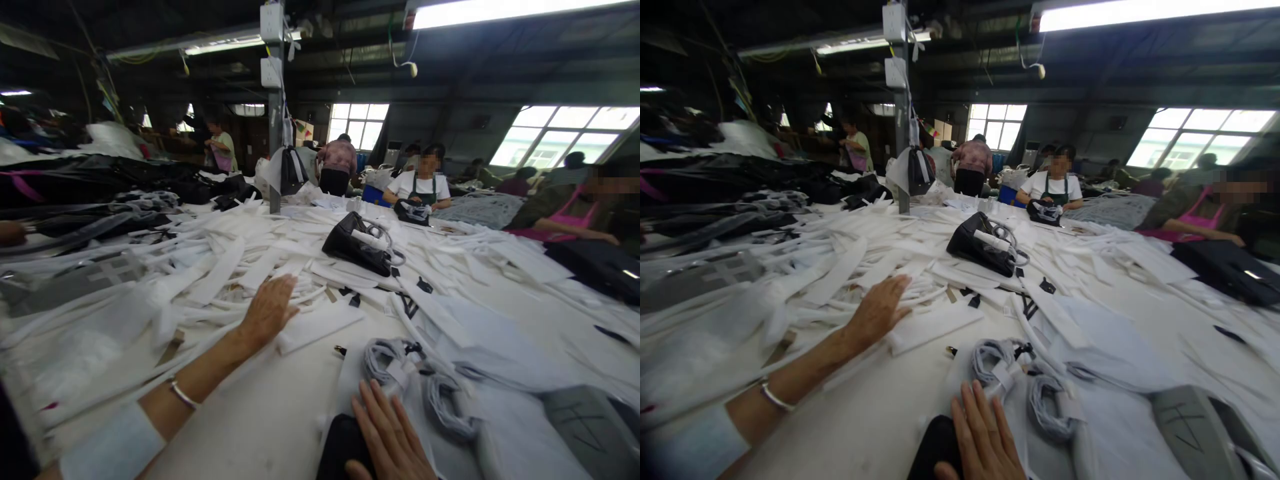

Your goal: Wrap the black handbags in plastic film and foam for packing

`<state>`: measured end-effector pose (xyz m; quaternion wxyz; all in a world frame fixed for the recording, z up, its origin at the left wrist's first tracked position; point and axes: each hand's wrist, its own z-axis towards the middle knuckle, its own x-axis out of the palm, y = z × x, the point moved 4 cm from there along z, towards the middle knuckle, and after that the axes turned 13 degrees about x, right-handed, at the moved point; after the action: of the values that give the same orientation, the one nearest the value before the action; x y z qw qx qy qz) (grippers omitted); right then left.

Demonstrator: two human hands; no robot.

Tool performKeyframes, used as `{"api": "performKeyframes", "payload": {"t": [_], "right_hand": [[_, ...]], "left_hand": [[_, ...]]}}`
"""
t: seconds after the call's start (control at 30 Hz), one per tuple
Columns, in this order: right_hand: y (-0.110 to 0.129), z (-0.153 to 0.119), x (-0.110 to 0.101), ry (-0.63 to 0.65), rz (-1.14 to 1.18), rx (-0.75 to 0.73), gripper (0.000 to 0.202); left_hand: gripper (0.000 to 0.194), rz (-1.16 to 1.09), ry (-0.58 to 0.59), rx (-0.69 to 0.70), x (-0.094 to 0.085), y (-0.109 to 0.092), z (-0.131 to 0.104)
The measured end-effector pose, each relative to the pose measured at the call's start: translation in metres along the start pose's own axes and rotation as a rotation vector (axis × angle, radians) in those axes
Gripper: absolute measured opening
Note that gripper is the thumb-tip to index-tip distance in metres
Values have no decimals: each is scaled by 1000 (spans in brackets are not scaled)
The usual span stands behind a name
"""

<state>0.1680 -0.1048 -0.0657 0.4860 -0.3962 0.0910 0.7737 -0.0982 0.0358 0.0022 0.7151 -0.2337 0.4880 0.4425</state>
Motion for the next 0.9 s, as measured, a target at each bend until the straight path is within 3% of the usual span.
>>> {"api": "performKeyframes", "payload": {"t": [0.07, 0.17, 0.23, 0.33, 0.43, 0.53, 0.63, 0.73, 0.8, 0.9], "right_hand": [[0, 1, 0, -9, -22, -15, 61], [2, 5, -3, -31, -78, -49, 59], [3, 7, -5, -34, -100, -54, 58], [4, 9, -8, -31, -100, -40, 56], [5, 10, -10, -31, -63, -6, 56], [5, 12, -14, -17, 3, 36, 58], [5, 15, -22, 2, 63, 88, 60], [7, 21, -37, 36, 216, 243, 51], [10, 28, -50, 82, 454, 508, 43], [28, 40, -66, 205, 1080, 990, 47]], "left_hand": [[57, -108, 136, 142, 21, -31, 6], [50, -153, 291, 156, 51, -63, 12], [37, -158, 311, 122, 60, -68, 18], [21, -191, 302, 69, 56, -57, 30], [23, -235, 222, -20, 30, -32, 36], [30, -302, 51, -78, -11, -11, 34], [24, -382, -119, -65, -52, -8, 18], [14, -468, -272, -5, -83, -27, -14], [13, -555, -395, 109, -97, -51, -40], [15, -695, -505, 266, -105, -90, -78]]}}
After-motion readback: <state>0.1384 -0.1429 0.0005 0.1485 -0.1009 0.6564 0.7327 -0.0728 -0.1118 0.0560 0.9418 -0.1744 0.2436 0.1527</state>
